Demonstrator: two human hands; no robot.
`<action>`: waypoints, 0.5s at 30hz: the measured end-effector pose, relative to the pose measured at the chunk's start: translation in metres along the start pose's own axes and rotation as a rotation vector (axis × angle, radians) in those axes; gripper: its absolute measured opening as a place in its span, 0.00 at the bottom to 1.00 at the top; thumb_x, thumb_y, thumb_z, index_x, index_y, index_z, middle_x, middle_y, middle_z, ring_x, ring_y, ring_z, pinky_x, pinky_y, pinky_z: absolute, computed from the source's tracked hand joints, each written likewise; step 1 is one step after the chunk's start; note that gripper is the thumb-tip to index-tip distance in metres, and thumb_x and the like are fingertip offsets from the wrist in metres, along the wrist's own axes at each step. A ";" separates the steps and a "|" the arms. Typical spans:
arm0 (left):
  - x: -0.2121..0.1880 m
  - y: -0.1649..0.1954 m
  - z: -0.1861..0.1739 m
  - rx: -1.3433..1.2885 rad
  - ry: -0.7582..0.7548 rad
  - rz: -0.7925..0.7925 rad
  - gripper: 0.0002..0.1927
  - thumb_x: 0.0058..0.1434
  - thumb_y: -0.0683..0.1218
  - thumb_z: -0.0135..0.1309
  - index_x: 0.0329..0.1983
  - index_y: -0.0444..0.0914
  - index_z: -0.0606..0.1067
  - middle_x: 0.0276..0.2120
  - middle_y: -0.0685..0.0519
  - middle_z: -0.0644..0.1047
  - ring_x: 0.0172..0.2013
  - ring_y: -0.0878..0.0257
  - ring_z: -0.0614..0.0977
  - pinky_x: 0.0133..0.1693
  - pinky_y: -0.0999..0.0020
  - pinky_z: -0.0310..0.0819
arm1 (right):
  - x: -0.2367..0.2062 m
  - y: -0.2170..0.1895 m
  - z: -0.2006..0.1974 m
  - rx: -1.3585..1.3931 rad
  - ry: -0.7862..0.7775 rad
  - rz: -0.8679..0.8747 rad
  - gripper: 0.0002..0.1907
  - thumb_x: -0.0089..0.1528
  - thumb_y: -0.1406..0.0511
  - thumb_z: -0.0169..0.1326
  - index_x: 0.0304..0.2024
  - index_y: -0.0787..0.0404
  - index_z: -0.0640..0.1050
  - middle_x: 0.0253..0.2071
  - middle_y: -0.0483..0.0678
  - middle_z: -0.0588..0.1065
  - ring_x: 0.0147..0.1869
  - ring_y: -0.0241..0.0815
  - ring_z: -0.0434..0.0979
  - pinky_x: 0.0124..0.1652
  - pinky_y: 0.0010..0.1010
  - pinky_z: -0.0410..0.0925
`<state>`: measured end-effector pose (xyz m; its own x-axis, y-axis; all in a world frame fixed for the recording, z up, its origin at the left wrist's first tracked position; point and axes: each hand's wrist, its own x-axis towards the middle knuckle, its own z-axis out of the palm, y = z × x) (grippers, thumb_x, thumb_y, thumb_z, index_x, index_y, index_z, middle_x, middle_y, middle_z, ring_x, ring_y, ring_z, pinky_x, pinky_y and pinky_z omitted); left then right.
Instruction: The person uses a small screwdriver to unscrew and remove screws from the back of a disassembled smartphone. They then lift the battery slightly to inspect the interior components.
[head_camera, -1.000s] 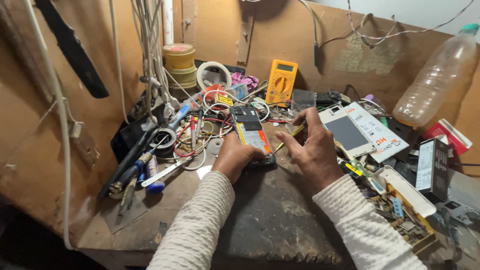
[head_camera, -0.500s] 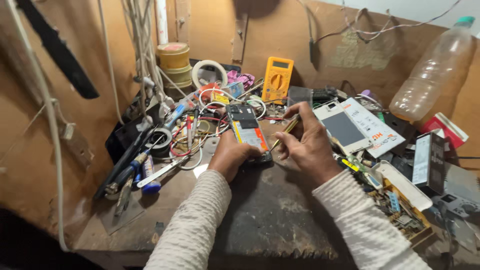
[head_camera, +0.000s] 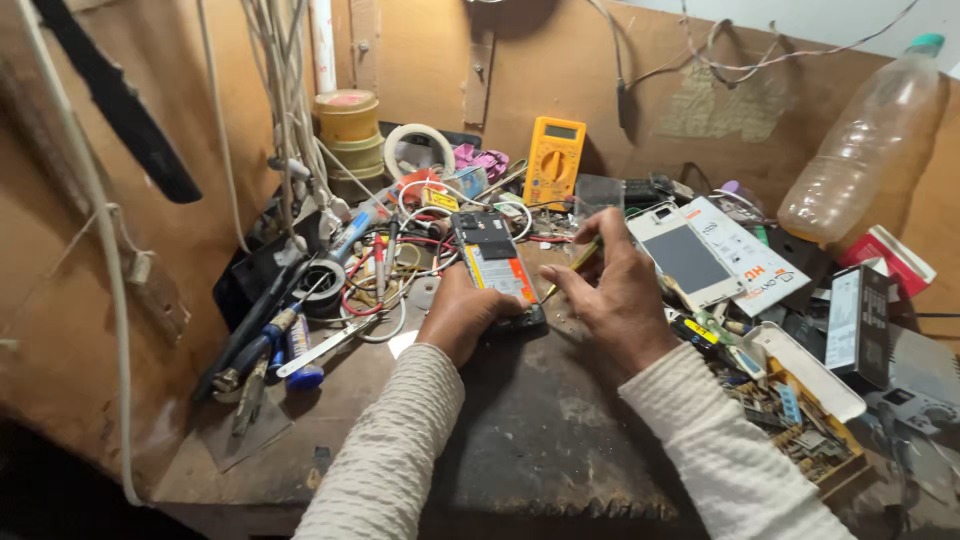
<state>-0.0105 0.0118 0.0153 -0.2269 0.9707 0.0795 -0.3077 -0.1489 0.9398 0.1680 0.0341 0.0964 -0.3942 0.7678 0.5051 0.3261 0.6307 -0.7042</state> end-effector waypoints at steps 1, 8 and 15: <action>0.001 0.000 0.000 0.017 0.013 -0.001 0.20 0.44 0.31 0.60 0.43 0.30 0.77 0.36 0.44 0.83 0.35 0.55 0.86 0.39 0.63 0.82 | 0.001 0.001 0.000 0.110 -0.034 -0.012 0.19 0.59 0.72 0.62 0.46 0.60 0.66 0.29 0.42 0.74 0.25 0.31 0.77 0.23 0.26 0.72; 0.003 -0.002 0.001 0.041 0.024 -0.030 0.19 0.45 0.30 0.59 0.43 0.29 0.77 0.36 0.44 0.83 0.35 0.54 0.87 0.38 0.63 0.82 | 0.000 -0.004 0.003 -0.005 0.017 0.058 0.19 0.59 0.70 0.65 0.44 0.60 0.67 0.21 0.49 0.72 0.19 0.37 0.74 0.19 0.29 0.65; 0.000 0.002 0.003 0.044 0.026 -0.032 0.21 0.44 0.30 0.60 0.44 0.29 0.76 0.37 0.44 0.83 0.34 0.55 0.86 0.37 0.63 0.82 | -0.002 0.004 -0.004 0.258 -0.085 -0.019 0.19 0.61 0.74 0.59 0.45 0.61 0.62 0.31 0.46 0.75 0.29 0.32 0.79 0.25 0.26 0.77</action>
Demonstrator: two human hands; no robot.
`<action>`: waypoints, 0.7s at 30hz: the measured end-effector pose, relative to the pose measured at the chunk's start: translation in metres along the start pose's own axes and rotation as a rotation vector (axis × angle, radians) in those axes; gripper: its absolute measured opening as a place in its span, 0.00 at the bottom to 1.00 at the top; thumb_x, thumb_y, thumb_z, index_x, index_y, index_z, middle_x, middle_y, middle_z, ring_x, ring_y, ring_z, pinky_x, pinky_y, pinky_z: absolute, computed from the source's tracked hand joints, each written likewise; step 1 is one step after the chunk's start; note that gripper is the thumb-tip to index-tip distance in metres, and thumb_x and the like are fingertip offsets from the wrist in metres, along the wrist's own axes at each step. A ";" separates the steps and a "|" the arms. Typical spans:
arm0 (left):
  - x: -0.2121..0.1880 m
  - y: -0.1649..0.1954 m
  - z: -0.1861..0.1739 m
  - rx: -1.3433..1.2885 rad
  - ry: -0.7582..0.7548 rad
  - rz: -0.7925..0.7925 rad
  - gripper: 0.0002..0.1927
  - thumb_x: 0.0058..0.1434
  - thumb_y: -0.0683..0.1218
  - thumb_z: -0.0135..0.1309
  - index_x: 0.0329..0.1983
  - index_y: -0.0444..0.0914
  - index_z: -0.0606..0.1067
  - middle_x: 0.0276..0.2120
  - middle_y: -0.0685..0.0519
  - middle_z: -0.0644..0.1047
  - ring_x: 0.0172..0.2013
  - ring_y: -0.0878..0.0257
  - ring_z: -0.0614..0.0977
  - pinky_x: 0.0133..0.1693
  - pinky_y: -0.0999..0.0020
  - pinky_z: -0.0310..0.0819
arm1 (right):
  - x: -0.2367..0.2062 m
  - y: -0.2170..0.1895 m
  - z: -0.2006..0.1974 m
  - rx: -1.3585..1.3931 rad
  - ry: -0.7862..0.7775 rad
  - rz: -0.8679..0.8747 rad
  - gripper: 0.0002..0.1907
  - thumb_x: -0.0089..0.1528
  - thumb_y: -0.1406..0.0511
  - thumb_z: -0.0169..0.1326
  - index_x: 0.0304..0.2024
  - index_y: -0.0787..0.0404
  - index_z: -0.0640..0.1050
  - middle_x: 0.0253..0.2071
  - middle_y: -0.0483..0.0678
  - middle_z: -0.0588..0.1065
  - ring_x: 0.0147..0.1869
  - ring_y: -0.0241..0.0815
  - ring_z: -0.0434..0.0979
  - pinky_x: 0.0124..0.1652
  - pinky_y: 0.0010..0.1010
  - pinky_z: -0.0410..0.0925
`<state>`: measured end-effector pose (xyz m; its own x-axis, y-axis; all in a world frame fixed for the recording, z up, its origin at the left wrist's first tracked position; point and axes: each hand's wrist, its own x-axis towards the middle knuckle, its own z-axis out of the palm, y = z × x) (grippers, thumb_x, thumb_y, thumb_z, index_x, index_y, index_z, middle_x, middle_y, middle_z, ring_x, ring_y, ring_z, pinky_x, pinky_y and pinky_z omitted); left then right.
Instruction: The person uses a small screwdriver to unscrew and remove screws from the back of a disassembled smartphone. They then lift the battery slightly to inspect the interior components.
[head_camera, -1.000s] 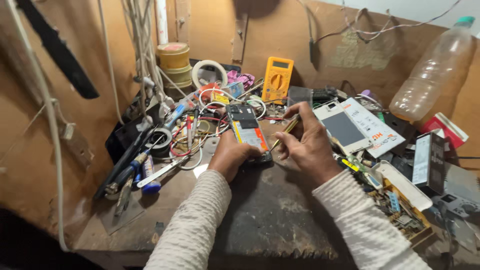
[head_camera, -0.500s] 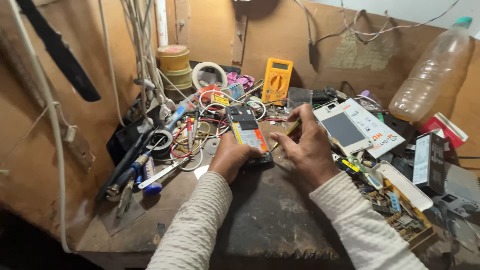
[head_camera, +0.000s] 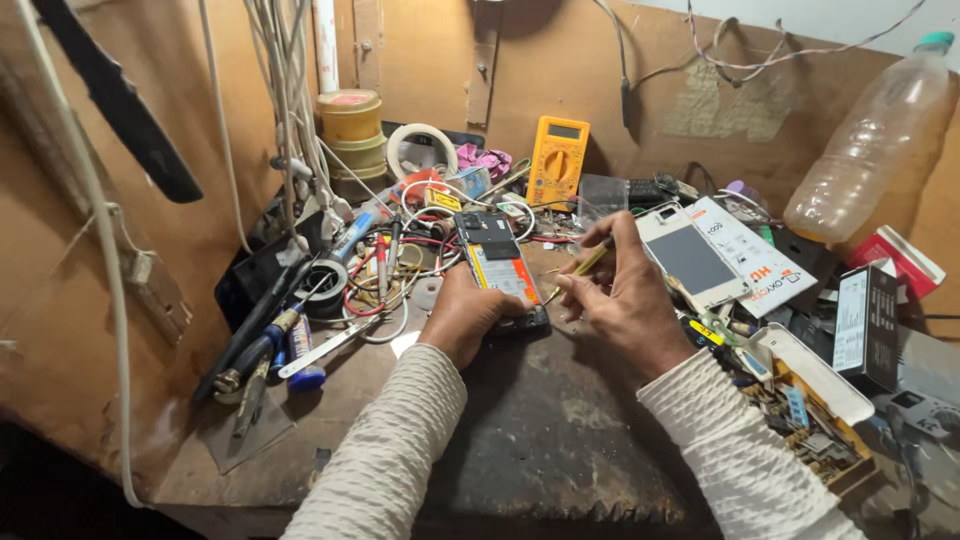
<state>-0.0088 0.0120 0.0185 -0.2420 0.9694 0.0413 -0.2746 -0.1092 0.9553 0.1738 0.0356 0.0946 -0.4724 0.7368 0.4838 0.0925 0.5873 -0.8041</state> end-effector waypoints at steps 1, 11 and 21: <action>-0.001 0.000 0.000 -0.012 -0.004 -0.004 0.21 0.44 0.30 0.60 0.44 0.30 0.76 0.37 0.45 0.83 0.35 0.55 0.86 0.38 0.63 0.82 | 0.003 0.003 -0.002 0.033 -0.028 0.009 0.19 0.61 0.75 0.58 0.46 0.61 0.62 0.31 0.46 0.74 0.29 0.32 0.80 0.26 0.27 0.78; -0.001 -0.003 -0.002 -0.073 -0.047 0.004 0.20 0.45 0.29 0.56 0.44 0.30 0.76 0.36 0.45 0.83 0.36 0.55 0.86 0.39 0.63 0.81 | 0.000 0.001 0.009 -0.028 0.109 0.120 0.21 0.57 0.75 0.63 0.41 0.61 0.63 0.23 0.46 0.70 0.20 0.32 0.75 0.15 0.26 0.70; 0.000 -0.002 -0.004 -0.045 -0.026 0.013 0.22 0.46 0.28 0.56 0.47 0.29 0.74 0.38 0.45 0.82 0.37 0.55 0.86 0.40 0.63 0.81 | -0.005 -0.011 0.017 -0.229 0.201 0.071 0.23 0.57 0.70 0.67 0.40 0.61 0.63 0.21 0.47 0.72 0.19 0.35 0.73 0.17 0.29 0.65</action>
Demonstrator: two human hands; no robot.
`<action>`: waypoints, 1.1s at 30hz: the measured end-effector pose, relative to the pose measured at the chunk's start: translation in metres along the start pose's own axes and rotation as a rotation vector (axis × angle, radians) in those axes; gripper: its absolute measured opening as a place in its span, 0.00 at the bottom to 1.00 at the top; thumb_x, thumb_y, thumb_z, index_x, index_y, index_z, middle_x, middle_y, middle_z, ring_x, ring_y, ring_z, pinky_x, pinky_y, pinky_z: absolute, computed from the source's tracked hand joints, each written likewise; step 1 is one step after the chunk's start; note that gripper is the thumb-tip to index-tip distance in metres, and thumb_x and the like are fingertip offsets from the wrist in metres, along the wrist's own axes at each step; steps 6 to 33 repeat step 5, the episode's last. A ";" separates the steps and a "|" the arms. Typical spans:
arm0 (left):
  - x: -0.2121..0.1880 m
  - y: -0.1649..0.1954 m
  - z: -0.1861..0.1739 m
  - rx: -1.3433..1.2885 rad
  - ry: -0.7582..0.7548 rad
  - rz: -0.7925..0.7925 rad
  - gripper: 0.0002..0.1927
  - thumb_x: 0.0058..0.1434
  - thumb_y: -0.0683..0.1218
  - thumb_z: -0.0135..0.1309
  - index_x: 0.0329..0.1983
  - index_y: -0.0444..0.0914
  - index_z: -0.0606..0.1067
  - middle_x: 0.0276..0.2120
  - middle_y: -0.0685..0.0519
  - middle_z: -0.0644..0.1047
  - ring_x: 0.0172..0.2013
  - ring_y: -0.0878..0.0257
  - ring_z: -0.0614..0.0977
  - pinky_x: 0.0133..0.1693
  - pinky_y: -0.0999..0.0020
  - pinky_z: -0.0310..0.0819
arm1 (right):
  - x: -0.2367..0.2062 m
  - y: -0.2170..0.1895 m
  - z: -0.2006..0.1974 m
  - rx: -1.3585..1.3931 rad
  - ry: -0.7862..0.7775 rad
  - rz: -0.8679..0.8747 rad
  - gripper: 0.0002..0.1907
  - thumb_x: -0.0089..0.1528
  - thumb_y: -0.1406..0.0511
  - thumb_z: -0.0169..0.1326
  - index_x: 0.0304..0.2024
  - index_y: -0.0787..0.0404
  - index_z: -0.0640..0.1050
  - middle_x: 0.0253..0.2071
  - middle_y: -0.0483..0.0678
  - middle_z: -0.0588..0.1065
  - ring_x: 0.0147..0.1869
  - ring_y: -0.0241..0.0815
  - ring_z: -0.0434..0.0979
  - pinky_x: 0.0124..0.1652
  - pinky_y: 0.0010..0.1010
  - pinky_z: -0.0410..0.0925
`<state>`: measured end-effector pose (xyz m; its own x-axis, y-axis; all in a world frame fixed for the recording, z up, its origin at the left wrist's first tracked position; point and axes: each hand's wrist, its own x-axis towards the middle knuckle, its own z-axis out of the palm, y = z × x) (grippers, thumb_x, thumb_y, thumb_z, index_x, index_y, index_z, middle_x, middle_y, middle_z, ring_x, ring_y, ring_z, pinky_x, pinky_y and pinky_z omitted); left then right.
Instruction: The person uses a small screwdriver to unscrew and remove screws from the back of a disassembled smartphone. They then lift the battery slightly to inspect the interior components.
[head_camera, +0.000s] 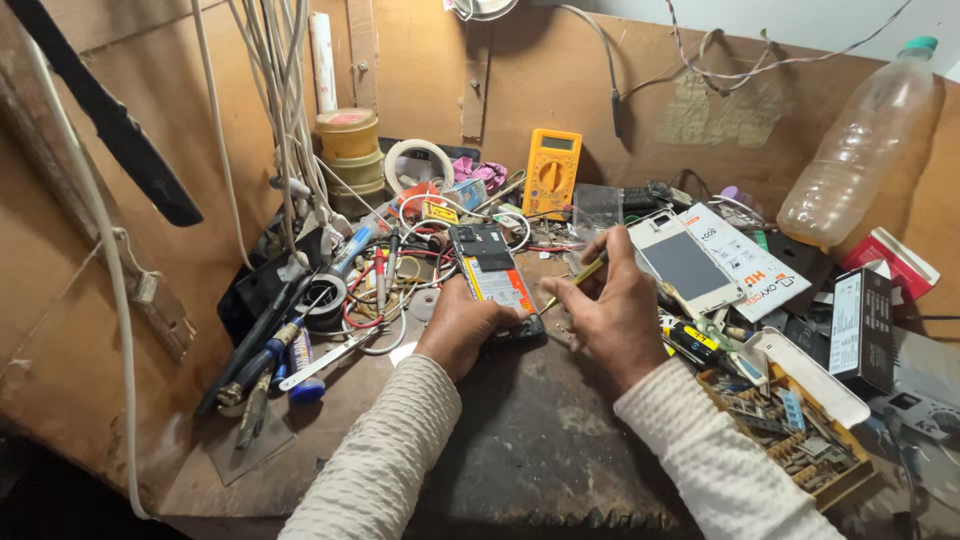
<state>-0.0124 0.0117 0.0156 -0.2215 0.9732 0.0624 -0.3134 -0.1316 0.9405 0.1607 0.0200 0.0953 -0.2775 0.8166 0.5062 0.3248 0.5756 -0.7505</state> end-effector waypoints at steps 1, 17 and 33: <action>0.000 0.000 0.000 -0.002 0.000 0.011 0.22 0.46 0.28 0.56 0.47 0.29 0.74 0.38 0.45 0.82 0.37 0.55 0.86 0.40 0.63 0.81 | -0.002 0.002 -0.001 0.017 -0.017 -0.014 0.23 0.58 0.70 0.67 0.41 0.61 0.62 0.22 0.47 0.72 0.21 0.34 0.74 0.18 0.29 0.66; -0.008 -0.003 0.002 0.002 0.009 -0.005 0.23 0.45 0.29 0.59 0.47 0.29 0.75 0.39 0.44 0.82 0.38 0.54 0.86 0.41 0.62 0.82 | 0.003 0.017 -0.012 0.127 -0.152 -0.133 0.18 0.60 0.73 0.60 0.43 0.59 0.63 0.34 0.47 0.75 0.31 0.32 0.83 0.27 0.24 0.77; -0.008 -0.003 0.002 0.002 0.009 -0.005 0.23 0.45 0.29 0.59 0.47 0.29 0.75 0.39 0.44 0.82 0.38 0.54 0.86 0.41 0.62 0.82 | 0.003 0.017 -0.012 0.127 -0.152 -0.133 0.18 0.60 0.73 0.60 0.43 0.59 0.63 0.34 0.47 0.75 0.31 0.32 0.83 0.27 0.24 0.77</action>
